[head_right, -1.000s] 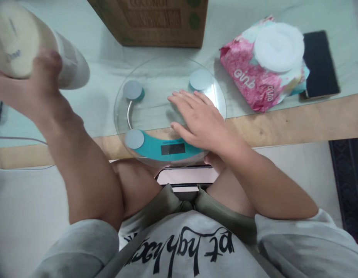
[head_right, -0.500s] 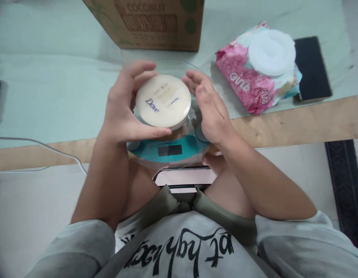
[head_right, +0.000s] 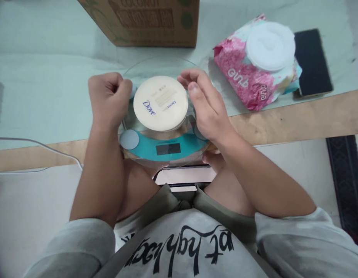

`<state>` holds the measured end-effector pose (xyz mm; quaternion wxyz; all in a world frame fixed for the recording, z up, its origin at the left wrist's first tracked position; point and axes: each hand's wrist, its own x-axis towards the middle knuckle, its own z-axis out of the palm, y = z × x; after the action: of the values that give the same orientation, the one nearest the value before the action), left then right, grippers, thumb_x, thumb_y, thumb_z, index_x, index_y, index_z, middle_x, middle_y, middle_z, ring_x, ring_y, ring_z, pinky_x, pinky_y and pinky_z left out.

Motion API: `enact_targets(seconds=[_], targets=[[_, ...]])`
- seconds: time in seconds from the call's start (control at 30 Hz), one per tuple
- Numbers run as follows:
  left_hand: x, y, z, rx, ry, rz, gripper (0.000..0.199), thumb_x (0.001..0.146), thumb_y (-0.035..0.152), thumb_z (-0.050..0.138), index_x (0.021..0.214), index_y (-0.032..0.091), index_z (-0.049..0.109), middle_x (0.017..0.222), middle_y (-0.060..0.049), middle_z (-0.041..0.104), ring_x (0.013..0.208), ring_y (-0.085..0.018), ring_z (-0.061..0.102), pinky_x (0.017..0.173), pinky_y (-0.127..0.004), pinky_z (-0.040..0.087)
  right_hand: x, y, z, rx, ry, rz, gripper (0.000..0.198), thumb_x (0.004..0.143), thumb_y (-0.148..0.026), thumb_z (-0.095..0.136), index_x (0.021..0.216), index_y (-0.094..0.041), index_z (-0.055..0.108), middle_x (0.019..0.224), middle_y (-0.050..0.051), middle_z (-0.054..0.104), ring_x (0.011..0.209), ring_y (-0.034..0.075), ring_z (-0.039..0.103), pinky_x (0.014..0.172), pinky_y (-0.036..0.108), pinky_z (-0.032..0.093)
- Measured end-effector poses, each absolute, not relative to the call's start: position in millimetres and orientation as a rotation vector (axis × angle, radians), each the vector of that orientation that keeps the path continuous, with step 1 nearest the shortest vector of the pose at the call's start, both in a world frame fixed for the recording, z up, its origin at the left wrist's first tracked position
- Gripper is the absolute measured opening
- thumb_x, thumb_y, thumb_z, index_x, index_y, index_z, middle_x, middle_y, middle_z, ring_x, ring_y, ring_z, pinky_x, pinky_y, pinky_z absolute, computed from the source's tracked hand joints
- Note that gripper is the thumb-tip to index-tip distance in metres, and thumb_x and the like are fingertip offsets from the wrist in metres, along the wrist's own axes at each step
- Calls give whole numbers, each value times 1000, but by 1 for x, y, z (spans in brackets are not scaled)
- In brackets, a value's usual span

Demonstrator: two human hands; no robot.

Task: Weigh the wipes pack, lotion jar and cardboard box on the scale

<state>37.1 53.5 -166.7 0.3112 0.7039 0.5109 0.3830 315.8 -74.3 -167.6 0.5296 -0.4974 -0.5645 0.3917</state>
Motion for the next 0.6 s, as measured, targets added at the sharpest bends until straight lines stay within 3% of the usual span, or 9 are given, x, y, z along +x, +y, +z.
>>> enact_targets(seconds=[0.07,0.17,0.27,0.33,0.4,0.43,0.5,0.53,0.6], targets=[[40,51,-167,1889,1370,954,64,94,16,88,58,24,36,62,2,25,65,-15,30,72,-41,25,315,-75,-167,-1194,-1368,897,68,117,-90,45,150,-34,65,153,1,75,151,20,75,133,39,68],[40,55,-174,1940,1374,904,66,98,28,92,59,24,39,60,3,26,65,-15,31,73,-42,27,314,-77,-166,-1217,-1385,825,68,119,-87,43,148,-30,69,146,2,76,141,20,77,124,40,70],[35,62,-181,1974,1238,987,76,101,56,95,61,24,39,60,3,25,62,-14,29,70,-42,27,313,-78,-165,-1252,-1404,760,67,119,-87,43,145,-32,72,141,2,77,131,19,78,115,38,69],[30,66,-179,1978,1089,1106,85,101,82,85,61,24,38,61,2,27,61,-14,28,67,-43,27,312,-79,-164,-1260,-1401,741,67,119,-87,45,144,-32,74,140,2,77,128,19,78,112,38,68],[25,65,-169,1965,976,1219,87,100,100,71,66,24,46,63,1,37,63,-14,34,65,-43,32,312,-79,-164,-1246,-1374,756,70,117,-88,48,144,-30,75,139,3,77,129,19,79,113,37,67],[25,62,-161,1963,921,1251,83,100,102,68,74,24,57,68,1,49,67,-15,44,67,-42,39,311,-79,-164,-1238,-1361,769,71,117,-89,49,144,-28,75,139,4,77,130,19,79,114,37,67],[27,51,-140,1997,735,1236,71,102,98,69,113,28,79,107,1,79,96,-20,71,83,-40,59,311,-78,-163,-1231,-1353,788,74,117,-89,49,146,-26,75,141,5,78,133,20,79,117,38,67],[31,43,-129,2030,629,1183,72,102,95,72,140,34,77,137,0,81,122,-24,77,98,-41,65,311,-78,-163,-1233,-1357,790,74,117,-88,48,147,-26,75,141,5,78,135,20,79,119,39,67],[40,25,-108,2114,477,986,89,100,93,78,172,44,59,177,-2,62,162,-33,66,128,-47,64,311,-78,-163,-1240,-1363,786,73,117,-89,49,148,-28,74,144,5,78,138,21,78,121,39,67]])
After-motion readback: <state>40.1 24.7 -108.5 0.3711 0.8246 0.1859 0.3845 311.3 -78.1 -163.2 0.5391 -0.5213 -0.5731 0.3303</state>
